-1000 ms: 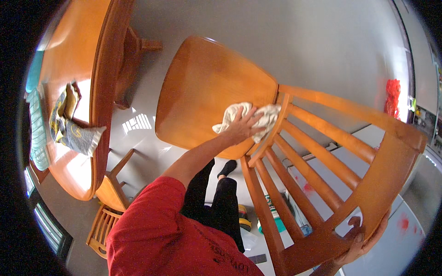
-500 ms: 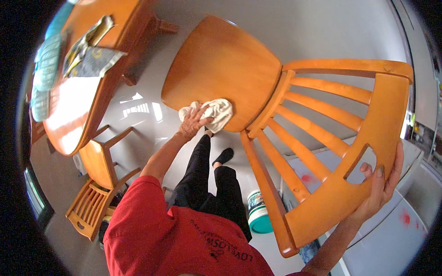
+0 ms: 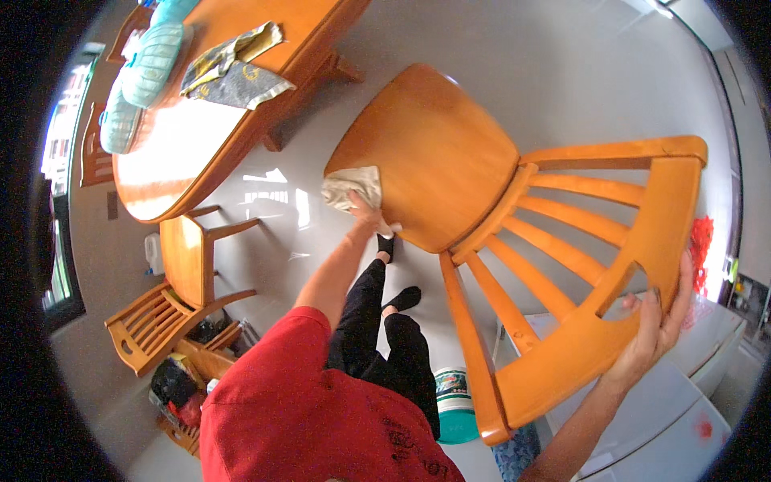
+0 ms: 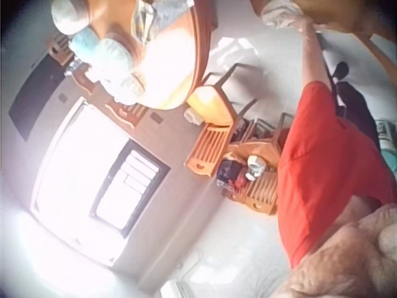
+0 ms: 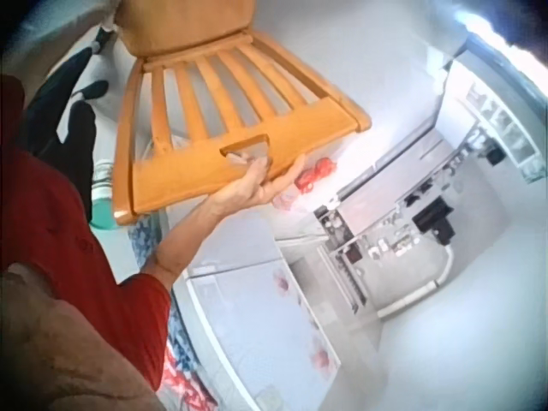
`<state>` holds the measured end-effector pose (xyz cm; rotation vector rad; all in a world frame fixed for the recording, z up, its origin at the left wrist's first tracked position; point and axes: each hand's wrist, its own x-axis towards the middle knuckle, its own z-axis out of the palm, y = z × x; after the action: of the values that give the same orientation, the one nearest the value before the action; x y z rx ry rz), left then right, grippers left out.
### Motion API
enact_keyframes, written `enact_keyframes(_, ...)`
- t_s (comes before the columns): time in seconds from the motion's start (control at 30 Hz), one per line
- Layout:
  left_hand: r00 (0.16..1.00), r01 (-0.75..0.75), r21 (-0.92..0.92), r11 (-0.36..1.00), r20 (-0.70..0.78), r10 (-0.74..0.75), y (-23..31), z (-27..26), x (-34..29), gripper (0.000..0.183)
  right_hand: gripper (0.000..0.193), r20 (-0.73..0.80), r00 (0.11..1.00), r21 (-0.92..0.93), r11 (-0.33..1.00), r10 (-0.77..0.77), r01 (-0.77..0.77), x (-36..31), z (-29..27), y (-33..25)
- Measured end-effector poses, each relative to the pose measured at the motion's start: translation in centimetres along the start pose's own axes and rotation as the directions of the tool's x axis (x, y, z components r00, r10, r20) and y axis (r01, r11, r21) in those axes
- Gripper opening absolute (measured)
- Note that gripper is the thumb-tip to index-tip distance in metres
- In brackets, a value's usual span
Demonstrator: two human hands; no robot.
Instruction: The person wipes a round wooden dining table and several wooden chairs using a white cloth. They lift and wipe under food covers on the table, then move to clean the chairs individually, including the backrests and seats, before returning to wipe the table surface again.
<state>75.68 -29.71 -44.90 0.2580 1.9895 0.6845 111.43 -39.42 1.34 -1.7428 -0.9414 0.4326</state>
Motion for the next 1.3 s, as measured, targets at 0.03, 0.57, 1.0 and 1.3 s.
enact_keyframes(0.03, 0.996, 0.083, -0.131, 0.988, -0.031, -0.087, -0.2, 0.9, -1.5, 0.084, 0.053, -0.011, 1.0, -0.001, 1.0, 0.012, -0.012, -0.2, 0.2, -0.1)
enact_keyframes(0.57, 0.743, -0.649, 0.117, 0.751, 0.31, 0.593, 6.9, -7.3, 8.0, 0.075, 0.055, -0.109, 0.991, -0.305, 0.947, 0.073, -0.104, -0.2, -0.1, -0.7)
enact_keyframes(1.0, 0.669, -0.741, 0.61, 0.282, 0.634, 0.388, 16.8, 2.6, 3.3, 0.078, 0.055, -0.215, 0.936, -0.393, 0.853, 0.279, -0.345, -0.4, 1.6, -2.6)
enact_keyframes(1.3, 0.101, -0.869, 0.144, -0.473, 0.988, 0.115, 5.7, 2.2, -6.9, 0.046, 0.054, -0.204, 0.949, -0.416, 0.856, 0.239, -0.305, -0.7, 1.5, -2.6)
